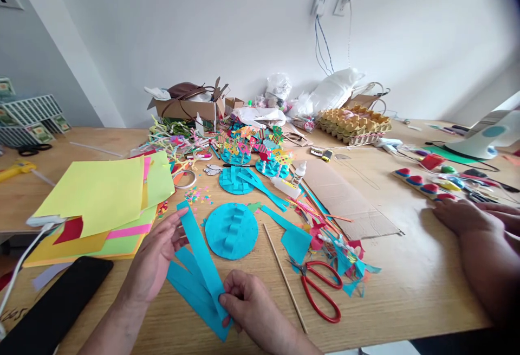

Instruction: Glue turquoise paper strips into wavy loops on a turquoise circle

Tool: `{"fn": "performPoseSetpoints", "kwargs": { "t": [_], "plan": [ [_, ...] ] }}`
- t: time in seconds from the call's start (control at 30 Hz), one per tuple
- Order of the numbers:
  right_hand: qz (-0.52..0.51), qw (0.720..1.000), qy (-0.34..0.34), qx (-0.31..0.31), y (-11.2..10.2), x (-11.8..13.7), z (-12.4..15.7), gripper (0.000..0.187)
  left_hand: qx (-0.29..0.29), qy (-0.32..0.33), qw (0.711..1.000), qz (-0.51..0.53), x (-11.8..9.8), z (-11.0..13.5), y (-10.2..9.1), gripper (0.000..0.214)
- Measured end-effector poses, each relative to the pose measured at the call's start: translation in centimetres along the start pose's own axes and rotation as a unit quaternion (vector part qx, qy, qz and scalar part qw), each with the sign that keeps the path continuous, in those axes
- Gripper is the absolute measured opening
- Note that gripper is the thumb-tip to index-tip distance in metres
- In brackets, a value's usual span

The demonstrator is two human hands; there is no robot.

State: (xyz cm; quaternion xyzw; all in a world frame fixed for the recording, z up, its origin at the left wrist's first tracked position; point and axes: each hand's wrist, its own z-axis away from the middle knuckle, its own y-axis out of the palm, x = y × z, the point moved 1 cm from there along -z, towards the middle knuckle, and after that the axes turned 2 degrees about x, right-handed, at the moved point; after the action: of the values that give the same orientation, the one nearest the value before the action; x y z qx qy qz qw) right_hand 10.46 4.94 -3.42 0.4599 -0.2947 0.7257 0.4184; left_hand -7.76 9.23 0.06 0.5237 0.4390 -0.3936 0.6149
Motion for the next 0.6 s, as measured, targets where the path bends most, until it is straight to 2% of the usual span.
{"fn": "performPoseSetpoints", "kwargs": {
  "t": [0.17, 0.3, 0.37, 0.43, 0.6],
  "plan": [
    [0.028, 0.999, -0.006, 0.025, 0.3, 0.1, 0.4, 0.007, -0.049, 0.035, 0.996, -0.071, 0.2, -0.5, 0.8, 0.042],
    [0.152, 0.986, -0.063, 0.032, -0.3, 0.5, 1.0, 0.009, -0.076, 0.061, 0.995, -0.036, -0.6, -1.3, 0.8, 0.038],
    [0.219, 0.972, -0.082, -0.004, -1.4, 0.6, 1.2, 0.010, -0.082, 0.060, 0.995, -0.013, -1.3, -1.8, 0.5, 0.038],
    [0.273, 0.955, -0.092, -0.068, -3.1, 0.7, 1.2, 0.012, -0.083, 0.036, 0.996, 0.007, -1.7, -2.2, 0.0, 0.038],
    [0.341, 0.920, -0.053, -0.184, -7.0, 0.4, 0.9, 0.015, -0.045, -0.081, 0.994, 0.055, -0.8, -3.2, -0.5, 0.028]
  ]
}}
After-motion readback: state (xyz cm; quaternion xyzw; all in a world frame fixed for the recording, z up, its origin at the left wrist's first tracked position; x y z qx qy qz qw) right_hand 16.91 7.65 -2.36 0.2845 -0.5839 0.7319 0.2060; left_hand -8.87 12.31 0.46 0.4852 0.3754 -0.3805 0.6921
